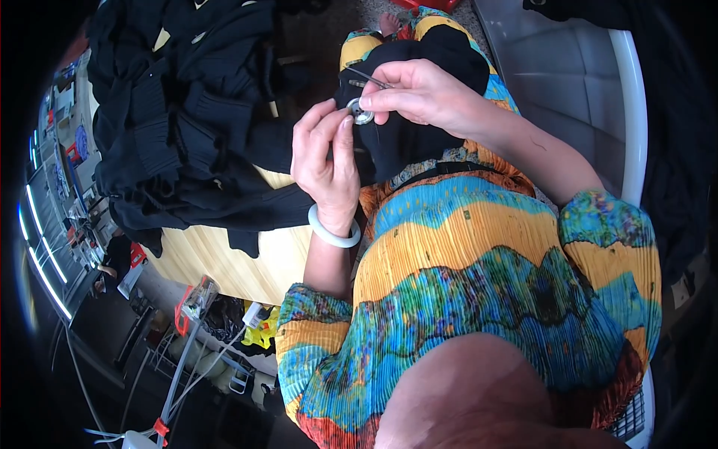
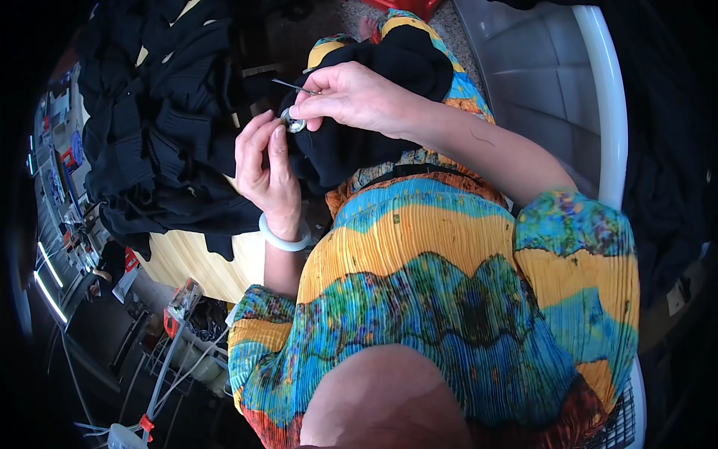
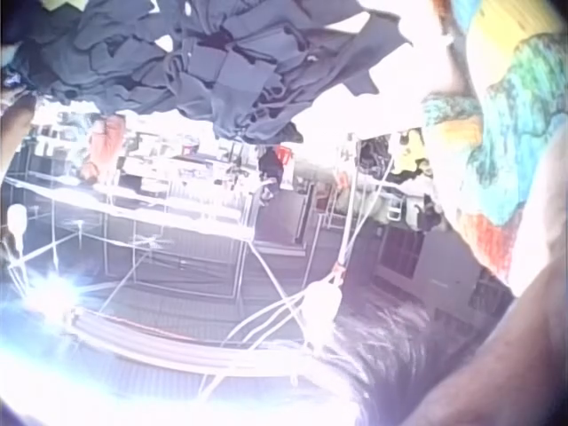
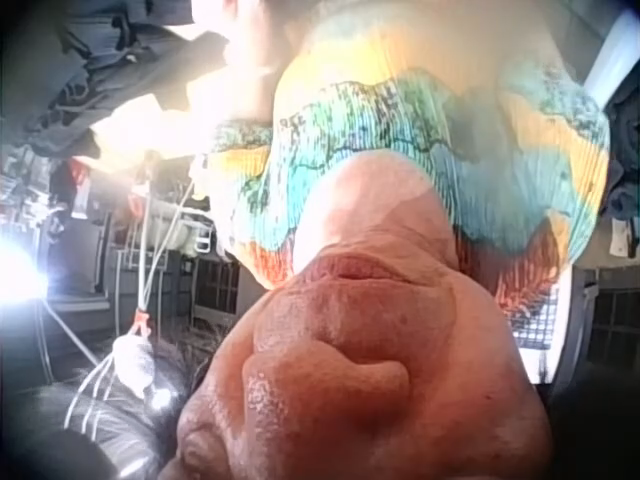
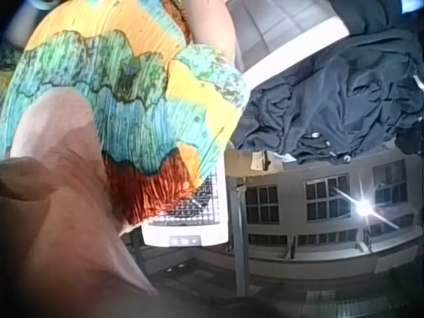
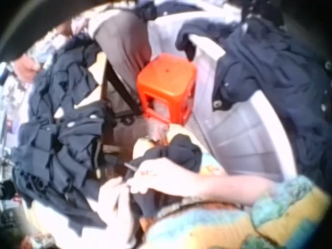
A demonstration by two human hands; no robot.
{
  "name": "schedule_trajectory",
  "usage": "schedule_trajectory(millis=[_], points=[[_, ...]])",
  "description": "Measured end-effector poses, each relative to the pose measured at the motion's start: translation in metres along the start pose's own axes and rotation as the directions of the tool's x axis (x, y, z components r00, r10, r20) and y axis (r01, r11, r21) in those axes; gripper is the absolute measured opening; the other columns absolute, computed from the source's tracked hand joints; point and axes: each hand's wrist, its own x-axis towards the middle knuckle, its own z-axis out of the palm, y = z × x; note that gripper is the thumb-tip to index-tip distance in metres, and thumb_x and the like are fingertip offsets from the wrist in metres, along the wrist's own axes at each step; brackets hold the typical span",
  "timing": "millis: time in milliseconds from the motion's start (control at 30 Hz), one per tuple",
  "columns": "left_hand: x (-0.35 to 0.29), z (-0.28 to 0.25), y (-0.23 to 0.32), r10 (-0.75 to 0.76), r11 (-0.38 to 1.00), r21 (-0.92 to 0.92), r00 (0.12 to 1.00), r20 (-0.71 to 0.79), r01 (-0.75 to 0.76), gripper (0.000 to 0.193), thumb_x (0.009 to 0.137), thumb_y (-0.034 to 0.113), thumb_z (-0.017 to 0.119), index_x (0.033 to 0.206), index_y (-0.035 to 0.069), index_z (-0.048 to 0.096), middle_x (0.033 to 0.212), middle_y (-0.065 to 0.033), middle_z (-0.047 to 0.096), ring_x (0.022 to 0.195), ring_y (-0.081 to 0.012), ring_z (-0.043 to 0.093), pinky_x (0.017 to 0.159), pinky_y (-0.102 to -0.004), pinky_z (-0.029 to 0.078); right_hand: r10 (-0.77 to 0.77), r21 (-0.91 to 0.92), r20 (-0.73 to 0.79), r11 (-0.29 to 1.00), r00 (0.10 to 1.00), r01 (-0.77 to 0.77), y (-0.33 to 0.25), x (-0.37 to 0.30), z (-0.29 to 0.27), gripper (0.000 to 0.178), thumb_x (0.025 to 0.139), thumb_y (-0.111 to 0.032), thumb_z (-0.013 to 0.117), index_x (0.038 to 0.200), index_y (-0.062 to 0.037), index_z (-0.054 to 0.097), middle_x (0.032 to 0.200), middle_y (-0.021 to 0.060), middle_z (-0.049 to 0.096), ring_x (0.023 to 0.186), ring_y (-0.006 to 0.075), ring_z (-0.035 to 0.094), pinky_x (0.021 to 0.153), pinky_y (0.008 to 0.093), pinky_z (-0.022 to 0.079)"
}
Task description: Trim excess threads from black garments near the buttons using small scissors.
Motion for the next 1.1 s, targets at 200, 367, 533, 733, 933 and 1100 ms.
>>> schedule_trajectory(millis=[200, 367, 533, 733, 933, 1100], points=[[0.007, -0.009, 0.002, -0.509, 0.524, -0.573, 0.771, 0.383, 0.63, 0.01, 0.085, 0.01, 0.052, 0.088, 0.002, 0.056, 0.109, -0.0118, 0.052, 0.078, -0.0077, 0.052, 0.054, -0.0165, 0.045, 0.017, -0.006, -0.01, 1.0, 1.0, -0.017, 0.004, 0.003, -0.001, 0.018, 0.081, -0.019, 0.057, 0.086, -0.0016, 0.055, 0.065, -0.0002, 0.055, 0.044, -0.0009, 0.036, 0.038, 0.0144, 0.022], [0.009, -0.009, -0.003, -0.531, 0.476, -0.609, 0.759, 0.376, 0.634, 0.011, 0.085, 0.011, 0.05, 0.089, 0.001, 0.055, 0.106, -0.0132, 0.054, 0.078, -0.0093, 0.055, 0.053, -0.017, 0.046, 0.014, -0.017, -0.02, 1.0, 1.0, -0.014, 0.003, 0.004, -0.001, 0.019, 0.08, -0.02, 0.057, 0.086, -0.0017, 0.055, 0.064, 0.0, 0.055, 0.042, -0.0003, 0.035, 0.037, 0.0146, 0.022], [0.009, -0.01, -0.013, -0.708, 0.321, -0.709, 0.656, 0.26, 0.628, 0.018, 0.087, 0.017, 0.048, 0.079, 0.002, 0.05, 0.091, -0.0134, 0.059, 0.079, -0.0151, 0.059, 0.052, -0.0176, 0.048, 0.057, 0.071, -0.027, 0.996, 0.998, -0.055, 0.003, 0.004, -0.003, 0.018, 0.081, -0.019, 0.056, 0.086, -0.0022, 0.055, 0.064, -0.0001, 0.055, 0.042, 0.0001, 0.035, 0.037, 0.0147, 0.022], [0.001, -0.005, -0.006, -0.597, 0.378, -0.565, 0.659, 0.457, 0.734, 0.02, 0.088, 0.018, 0.046, 0.093, 0.0, 0.052, 0.091, -0.0097, 0.058, 0.074, -0.0104, 0.055, 0.063, -0.0227, 0.047, -0.062, -0.067, -0.006, 0.996, 0.998, 0.061, 0.007, 0.005, -0.008, 0.017, 0.082, -0.019, 0.055, 0.087, -0.003, 0.055, 0.065, -0.0015, 0.054, 0.047, 0.0, 0.038, 0.041, 0.0145, 0.026], [0.009, -0.005, -0.008, -0.582, 0.018, -0.615, 0.508, 0.635, 0.788, 0.022, 0.086, 0.012, 0.048, 0.104, -0.001, 0.049, 0.086, -0.0062, 0.058, 0.065, -0.0078, 0.057, 0.054, -0.0187, 0.051, -0.185, -0.056, 0.035, 0.981, 0.982, 0.187, 0.012, 0.009, -0.01, 0.022, 0.082, -0.017, 0.056, 0.094, 0.0007, 0.054, 0.075, 0.0004, 0.054, 0.07, 0.0035, 0.049, 0.061, 0.0163, 0.039], [0.002, -0.008, -0.02, -0.584, -0.366, -0.581, 0.307, 0.752, 0.727, 0.019, 0.087, 0.014, 0.047, 0.097, -0.002, 0.054, 0.081, -0.0081, 0.06, 0.064, -0.0118, 0.06, 0.057, -0.0216, 0.054, -0.181, -0.436, -0.044, 0.888, 0.982, 0.144, 0.013, -0.005, -0.005, 0.032, 0.074, -0.014, 0.065, 0.1, -0.0005, 0.051, 0.081, 0.0022, 0.053, 0.075, 0.0064, 0.05, 0.067, 0.0202, 0.041]])
